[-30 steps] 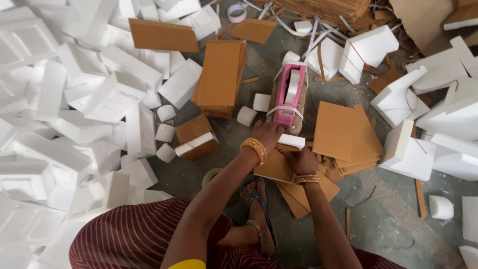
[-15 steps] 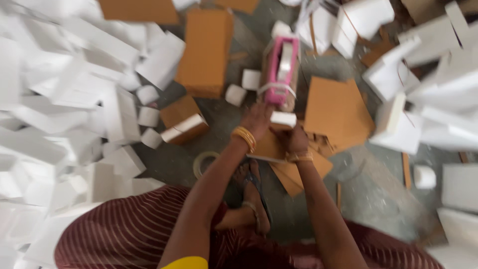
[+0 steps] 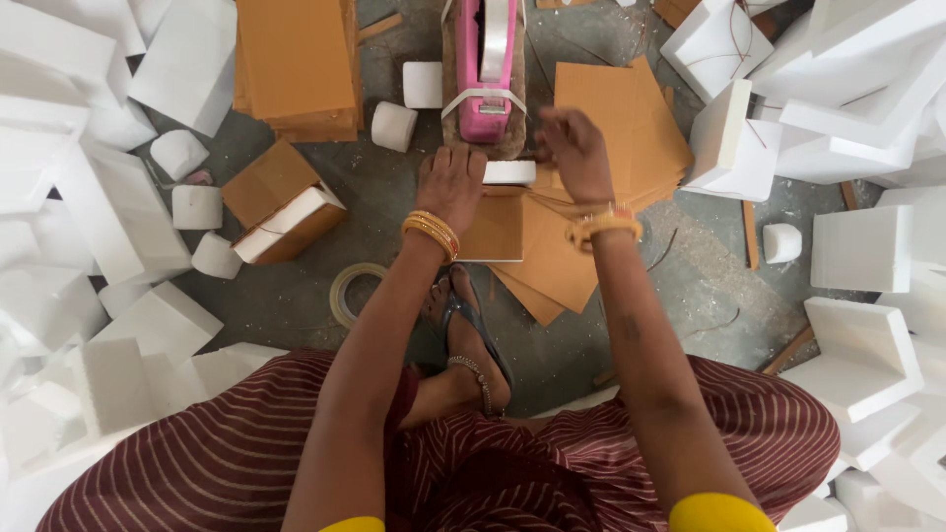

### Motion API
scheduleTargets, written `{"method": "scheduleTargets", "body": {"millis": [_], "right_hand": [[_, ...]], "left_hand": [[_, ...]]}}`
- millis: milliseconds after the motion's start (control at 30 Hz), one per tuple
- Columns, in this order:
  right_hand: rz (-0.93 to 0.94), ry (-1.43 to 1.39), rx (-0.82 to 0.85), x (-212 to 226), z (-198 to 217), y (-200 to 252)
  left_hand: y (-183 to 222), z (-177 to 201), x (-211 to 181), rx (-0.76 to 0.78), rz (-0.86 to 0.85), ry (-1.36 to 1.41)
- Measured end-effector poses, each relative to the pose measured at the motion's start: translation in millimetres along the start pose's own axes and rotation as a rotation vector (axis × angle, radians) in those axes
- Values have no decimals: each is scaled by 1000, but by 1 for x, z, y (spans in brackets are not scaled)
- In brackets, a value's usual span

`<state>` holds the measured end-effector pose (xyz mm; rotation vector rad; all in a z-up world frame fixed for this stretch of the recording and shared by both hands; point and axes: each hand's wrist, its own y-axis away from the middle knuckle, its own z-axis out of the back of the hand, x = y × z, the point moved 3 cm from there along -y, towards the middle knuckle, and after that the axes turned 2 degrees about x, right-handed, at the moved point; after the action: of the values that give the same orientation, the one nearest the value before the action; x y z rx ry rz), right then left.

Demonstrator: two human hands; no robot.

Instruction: The person assembles cardboard boxes by folding flat cardboard sheets and inserting white foam protective corners by hand.

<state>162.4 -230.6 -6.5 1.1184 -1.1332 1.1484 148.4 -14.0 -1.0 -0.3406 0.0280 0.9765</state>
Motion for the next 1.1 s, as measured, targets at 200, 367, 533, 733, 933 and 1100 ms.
{"method": "scheduleTargets", "body": {"millis": [200, 367, 533, 733, 933, 1100], "right_hand": [[-288, 223, 93, 37, -41, -55], [-275, 232, 101, 37, -49, -62], [-145, 135, 35, 41, -49, -53], [-40, -50, 156, 8, -53, 76], [-277, -209, 81, -47, -77, 98], [-197, -198, 18, -76, -72, 66]], "left_hand": [[-1, -1, 0, -21, 12, -35], [4, -3, -2, -34, 30, -34], [4, 1, -1, 6, 43, -46], [-6, 1, 10, 3, 47, 22], [-6, -3, 12, 72, 66, 42], [-10, 7, 10, 47, 22, 30]]}}
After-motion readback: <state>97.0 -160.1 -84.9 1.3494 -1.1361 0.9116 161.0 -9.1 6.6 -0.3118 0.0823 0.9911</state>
